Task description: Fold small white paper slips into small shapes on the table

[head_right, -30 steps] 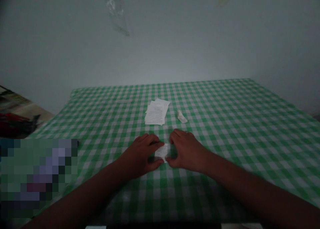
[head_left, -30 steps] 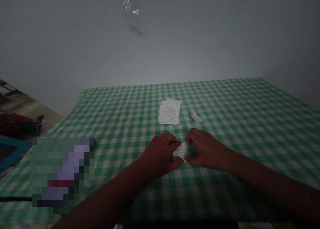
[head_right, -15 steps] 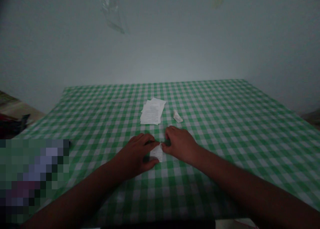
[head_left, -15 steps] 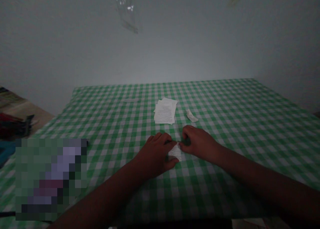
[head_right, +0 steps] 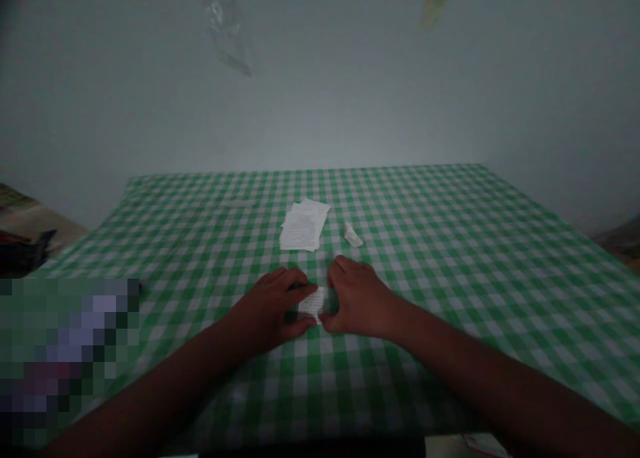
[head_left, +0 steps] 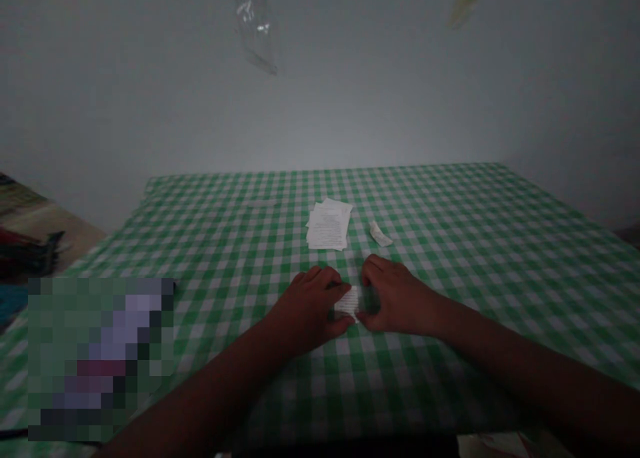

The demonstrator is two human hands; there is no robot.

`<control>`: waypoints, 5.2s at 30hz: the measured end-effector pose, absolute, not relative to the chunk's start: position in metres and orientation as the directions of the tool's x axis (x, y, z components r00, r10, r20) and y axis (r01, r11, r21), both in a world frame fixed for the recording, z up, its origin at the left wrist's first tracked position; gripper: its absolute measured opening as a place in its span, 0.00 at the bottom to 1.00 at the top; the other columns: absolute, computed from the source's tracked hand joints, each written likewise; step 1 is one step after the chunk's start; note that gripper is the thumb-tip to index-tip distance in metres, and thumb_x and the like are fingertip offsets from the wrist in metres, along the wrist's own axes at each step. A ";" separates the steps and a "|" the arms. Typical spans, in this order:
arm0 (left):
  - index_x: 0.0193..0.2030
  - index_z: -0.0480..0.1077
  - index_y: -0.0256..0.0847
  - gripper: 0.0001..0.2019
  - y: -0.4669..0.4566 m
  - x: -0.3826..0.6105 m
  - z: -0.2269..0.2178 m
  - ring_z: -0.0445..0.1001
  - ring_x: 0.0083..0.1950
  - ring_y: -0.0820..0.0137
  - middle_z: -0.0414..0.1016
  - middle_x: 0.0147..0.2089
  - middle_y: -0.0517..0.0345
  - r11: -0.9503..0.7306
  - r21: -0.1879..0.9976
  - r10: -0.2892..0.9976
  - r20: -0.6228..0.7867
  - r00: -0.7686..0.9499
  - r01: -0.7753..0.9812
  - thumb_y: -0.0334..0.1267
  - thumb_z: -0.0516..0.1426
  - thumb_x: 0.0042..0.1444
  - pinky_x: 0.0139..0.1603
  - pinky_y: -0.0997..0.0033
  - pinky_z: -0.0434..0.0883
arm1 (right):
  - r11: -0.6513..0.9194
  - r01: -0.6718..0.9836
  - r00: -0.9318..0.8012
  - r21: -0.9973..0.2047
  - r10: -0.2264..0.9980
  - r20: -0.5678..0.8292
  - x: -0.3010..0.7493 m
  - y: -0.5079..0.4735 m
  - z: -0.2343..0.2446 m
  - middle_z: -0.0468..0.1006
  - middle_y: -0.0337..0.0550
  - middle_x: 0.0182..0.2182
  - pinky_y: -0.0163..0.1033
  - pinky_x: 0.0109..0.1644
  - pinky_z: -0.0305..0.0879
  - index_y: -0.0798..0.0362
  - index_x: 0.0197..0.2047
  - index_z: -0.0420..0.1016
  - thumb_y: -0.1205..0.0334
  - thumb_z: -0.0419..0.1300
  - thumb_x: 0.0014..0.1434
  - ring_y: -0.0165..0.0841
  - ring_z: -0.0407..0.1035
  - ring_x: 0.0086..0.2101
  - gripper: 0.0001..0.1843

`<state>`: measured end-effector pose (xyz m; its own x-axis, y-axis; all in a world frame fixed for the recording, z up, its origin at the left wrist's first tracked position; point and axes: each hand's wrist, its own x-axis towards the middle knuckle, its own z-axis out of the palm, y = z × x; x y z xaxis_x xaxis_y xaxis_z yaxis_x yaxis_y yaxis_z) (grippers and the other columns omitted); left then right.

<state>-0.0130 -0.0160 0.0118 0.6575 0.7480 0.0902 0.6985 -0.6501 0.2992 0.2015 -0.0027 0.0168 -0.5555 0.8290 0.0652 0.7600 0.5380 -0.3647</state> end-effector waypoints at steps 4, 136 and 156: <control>0.57 0.69 0.44 0.24 -0.016 -0.013 0.012 0.65 0.51 0.59 0.69 0.51 0.53 -0.644 0.292 0.755 0.088 0.650 0.708 0.45 0.64 0.54 0.52 0.58 0.66 | 0.541 0.765 -0.551 -0.348 0.831 0.081 0.201 -0.007 0.014 0.68 0.44 0.38 0.44 0.41 0.61 0.52 0.37 0.63 0.54 0.67 0.42 0.39 0.65 0.38 0.22; 0.60 0.66 0.51 0.24 -0.022 -0.027 0.030 0.63 0.61 0.54 0.66 0.60 0.52 -0.776 0.204 0.614 0.024 0.789 0.597 0.45 0.61 0.58 0.59 0.52 0.61 | 0.761 0.363 -0.721 -0.538 0.595 0.354 0.221 0.021 -0.002 0.77 0.44 0.36 0.44 0.48 0.65 0.52 0.42 0.72 0.65 0.56 0.65 0.35 0.68 0.40 0.04; 0.65 0.60 0.56 0.33 -0.025 -0.032 0.029 0.61 0.64 0.49 0.63 0.66 0.53 -0.757 0.189 0.636 -0.010 0.772 0.626 0.53 0.62 0.54 0.60 0.45 0.57 | 0.858 0.462 -0.829 -0.226 0.508 0.235 0.228 0.018 0.011 0.76 0.50 0.46 0.52 0.51 0.65 0.51 0.53 0.76 0.61 0.56 0.65 0.42 0.68 0.47 0.15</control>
